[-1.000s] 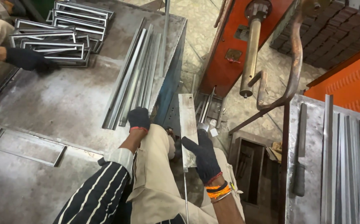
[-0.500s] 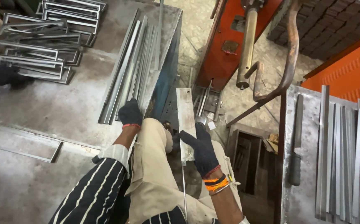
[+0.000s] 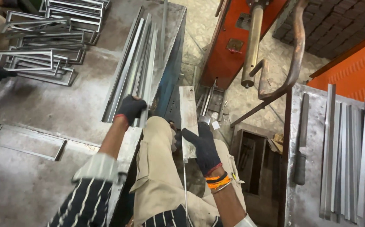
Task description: The person picks up rectangular metal frame pieces and metal strips from the workbench, aligns and assembles them into rectangular frames, and operates a foot-press machine to press the frame joints, with occasional sparks visible. Finished frames are stacked on the bench.
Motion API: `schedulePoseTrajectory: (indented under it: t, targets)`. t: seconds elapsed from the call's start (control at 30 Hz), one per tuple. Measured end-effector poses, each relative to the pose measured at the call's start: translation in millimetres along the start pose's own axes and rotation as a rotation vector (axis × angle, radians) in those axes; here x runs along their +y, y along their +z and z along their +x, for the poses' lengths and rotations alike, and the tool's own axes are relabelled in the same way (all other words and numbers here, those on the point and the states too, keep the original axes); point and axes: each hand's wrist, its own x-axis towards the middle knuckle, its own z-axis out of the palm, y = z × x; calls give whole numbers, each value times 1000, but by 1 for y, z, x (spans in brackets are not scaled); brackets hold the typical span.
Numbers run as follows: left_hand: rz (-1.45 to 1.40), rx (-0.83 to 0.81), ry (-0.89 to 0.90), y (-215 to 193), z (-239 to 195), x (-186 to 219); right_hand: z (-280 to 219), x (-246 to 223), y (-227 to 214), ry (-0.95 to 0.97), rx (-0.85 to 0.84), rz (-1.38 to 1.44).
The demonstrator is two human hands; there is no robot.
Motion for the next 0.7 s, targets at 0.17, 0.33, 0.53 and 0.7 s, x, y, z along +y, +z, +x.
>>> schedulePoseTrajectory:
  t: [0.17,0.33,0.53,0.7]
  targets:
    - [-749,-440,-415,14,-5,15,-2,-1,6,37,34,7]
    - [-776,-255,-217,66,-21,35,-12,-6,12,-27,84,-93]
    - [-488,79,233,107,-75,100,-8,-3,6,-379,227,-506]
    - [-244,161,347,130,-112,113,-3,-19,13,-567,478,-854]
